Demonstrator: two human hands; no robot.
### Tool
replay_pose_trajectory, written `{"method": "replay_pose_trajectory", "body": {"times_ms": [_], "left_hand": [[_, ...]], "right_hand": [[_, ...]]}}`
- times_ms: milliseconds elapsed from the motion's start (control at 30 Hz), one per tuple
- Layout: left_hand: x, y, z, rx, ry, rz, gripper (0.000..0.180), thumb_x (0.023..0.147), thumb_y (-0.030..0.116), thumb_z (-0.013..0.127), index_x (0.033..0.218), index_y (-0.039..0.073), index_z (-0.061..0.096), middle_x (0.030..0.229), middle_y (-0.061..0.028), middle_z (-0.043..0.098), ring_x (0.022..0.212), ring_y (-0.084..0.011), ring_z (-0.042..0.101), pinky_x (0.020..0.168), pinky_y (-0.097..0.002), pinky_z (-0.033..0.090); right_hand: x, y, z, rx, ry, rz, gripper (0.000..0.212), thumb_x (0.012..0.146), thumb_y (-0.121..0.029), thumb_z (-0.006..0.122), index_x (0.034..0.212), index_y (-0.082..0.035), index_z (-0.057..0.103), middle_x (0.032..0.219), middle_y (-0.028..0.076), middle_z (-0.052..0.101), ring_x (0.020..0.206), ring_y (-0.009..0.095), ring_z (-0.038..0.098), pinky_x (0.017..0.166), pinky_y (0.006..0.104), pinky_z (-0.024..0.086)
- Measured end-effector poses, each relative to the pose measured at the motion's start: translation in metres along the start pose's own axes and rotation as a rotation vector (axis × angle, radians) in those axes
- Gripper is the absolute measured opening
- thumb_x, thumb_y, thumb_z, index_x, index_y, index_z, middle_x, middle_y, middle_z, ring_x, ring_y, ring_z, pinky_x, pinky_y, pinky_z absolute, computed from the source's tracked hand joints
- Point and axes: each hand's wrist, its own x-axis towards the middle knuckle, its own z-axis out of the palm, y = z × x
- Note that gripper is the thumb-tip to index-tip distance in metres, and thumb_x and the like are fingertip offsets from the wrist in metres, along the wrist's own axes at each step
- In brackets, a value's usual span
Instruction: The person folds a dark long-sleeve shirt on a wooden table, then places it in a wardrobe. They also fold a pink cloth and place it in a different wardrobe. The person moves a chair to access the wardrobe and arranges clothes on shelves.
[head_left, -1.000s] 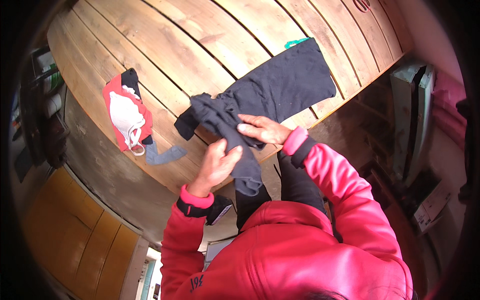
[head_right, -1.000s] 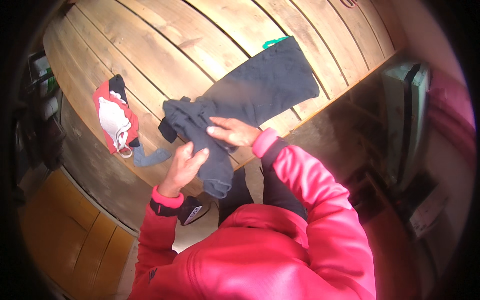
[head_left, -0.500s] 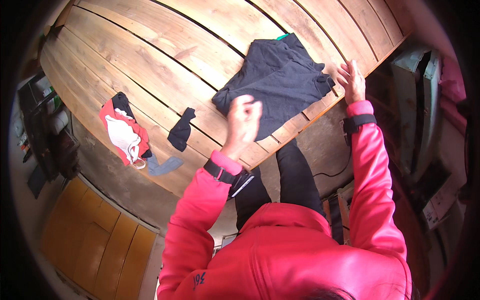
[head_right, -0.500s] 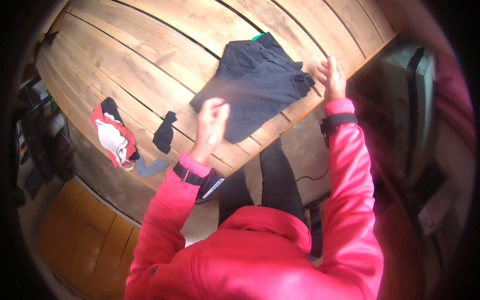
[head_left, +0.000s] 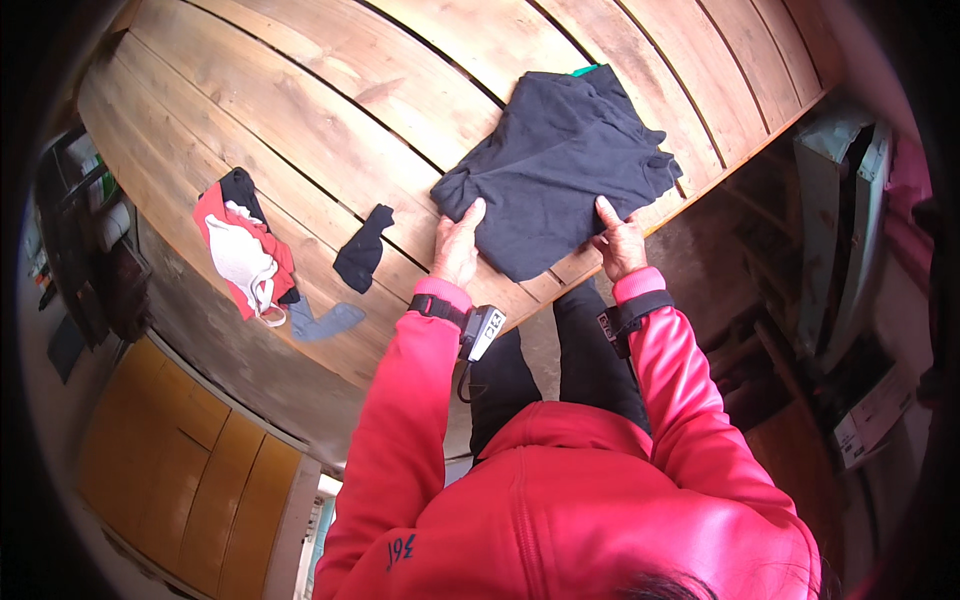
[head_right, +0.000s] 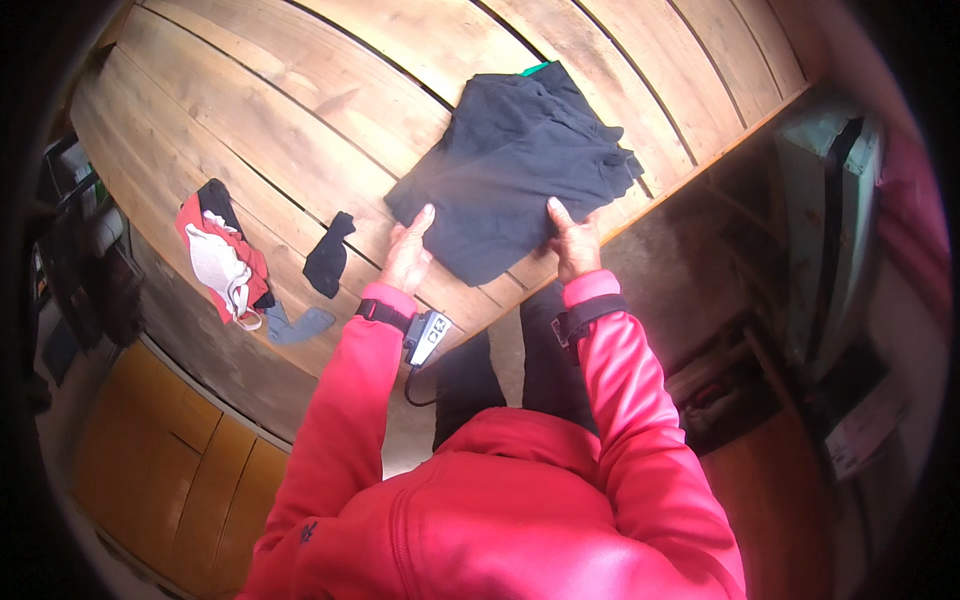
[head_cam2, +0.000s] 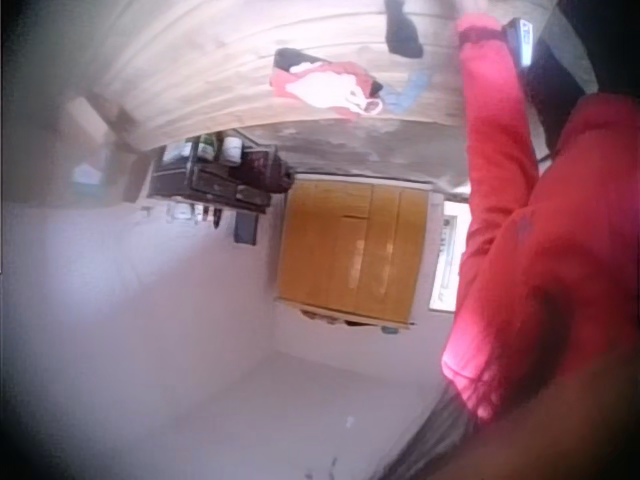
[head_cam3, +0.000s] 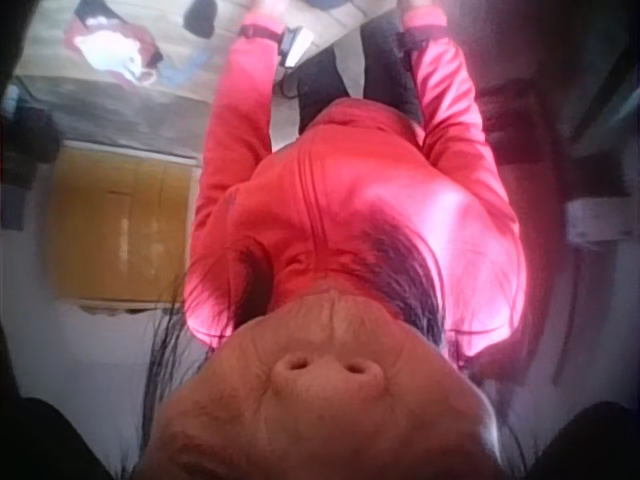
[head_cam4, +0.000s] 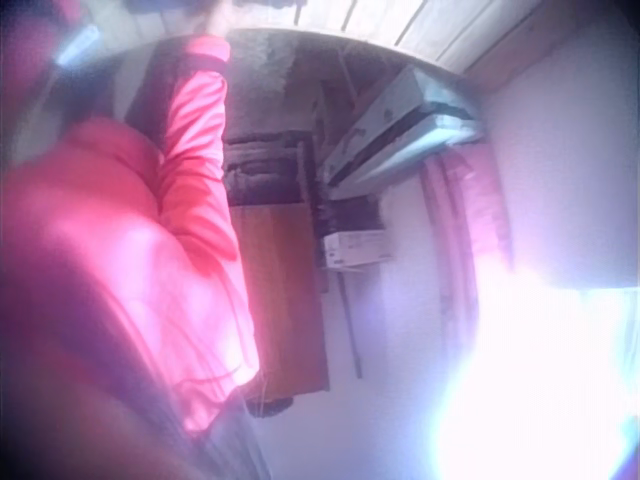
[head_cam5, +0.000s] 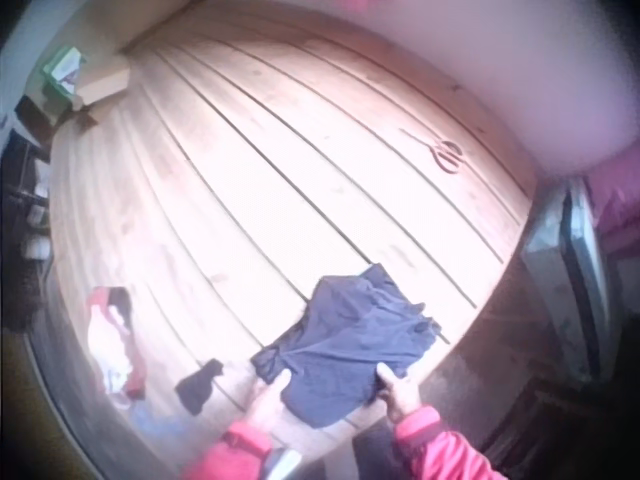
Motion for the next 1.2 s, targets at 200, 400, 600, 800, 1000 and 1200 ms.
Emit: {"method": "replay_pose_trajectory", "body": {"times_ms": [200,400,600,800,1000,1200], "left_hand": [[-0.007,0.007,-0.013,-0.306,-0.327,-0.033,0.029,0.077,0.015,0.065,0.100,-0.001,0.058,0.100,-0.0090,0.061,0.088,-0.0160,0.058,0.074,-0.0260,0.046],[-0.023,0.016,-0.020,-0.424,-0.527,0.010,0.023,0.074,0.005,0.062,0.097,-0.001,0.061,0.092,-0.0067,0.064,0.087,-0.0174,0.060,0.078,-0.0281,0.047],[-0.044,0.023,-0.079,0.179,-0.472,0.848,0.033,0.075,-0.003,0.056,0.107,0.001,0.057,0.105,-0.0109,0.061,0.098,-0.0197,0.057,0.089,-0.0300,0.042],[-0.073,0.034,-0.170,-0.482,-0.641,0.323,0.035,0.087,0.024,0.053,0.111,-0.002,0.052,0.101,-0.0097,0.060,0.091,-0.0174,0.058,0.072,-0.0316,0.050],[0.007,0.079,-0.339,0.123,0.424,0.803,0.040,0.082,0.032,0.058,0.097,-0.005,0.053,0.094,-0.0126,0.059,0.076,-0.0217,0.059,0.065,-0.0322,0.048],[0.082,0.106,-0.415,0.493,0.965,0.535,0.068,0.066,0.041,0.071,0.101,-0.014,0.051,0.102,-0.0298,0.055,0.096,-0.0376,0.056,0.082,-0.0378,0.045]], "right_hand": [[0.011,-0.002,-0.006,0.272,-0.261,0.116,0.049,0.076,-0.025,0.068,0.117,-0.008,0.049,0.114,0.005,0.055,0.105,0.022,0.050,0.094,0.0426,0.037],[-0.006,-0.013,0.005,0.566,-0.300,0.158,0.036,0.078,-0.022,0.065,0.109,-0.008,0.055,0.109,0.006,0.057,0.101,0.024,0.052,0.092,0.0403,0.040],[-0.057,-0.036,0.044,0.504,-0.511,0.120,0.035,0.081,-0.018,0.060,0.112,-0.005,0.052,0.114,0.008,0.054,0.104,0.026,0.051,0.094,0.0422,0.039],[-0.130,-0.035,0.115,0.409,-0.812,0.037,0.041,0.085,-0.016,0.055,0.119,0.002,0.043,0.117,0.016,0.051,0.106,0.029,0.051,0.090,0.0421,0.044],[-0.169,-0.014,0.141,0.236,-0.835,0.043,0.040,0.084,-0.014,0.054,0.119,0.002,0.042,0.112,0.017,0.054,0.102,0.030,0.054,0.087,0.0412,0.047],[-0.180,0.014,0.141,0.058,-0.681,0.073,0.049,0.081,-0.011,0.058,0.124,-0.004,0.038,0.113,0.014,0.053,0.101,0.028,0.054,0.085,0.0405,0.048]]}}
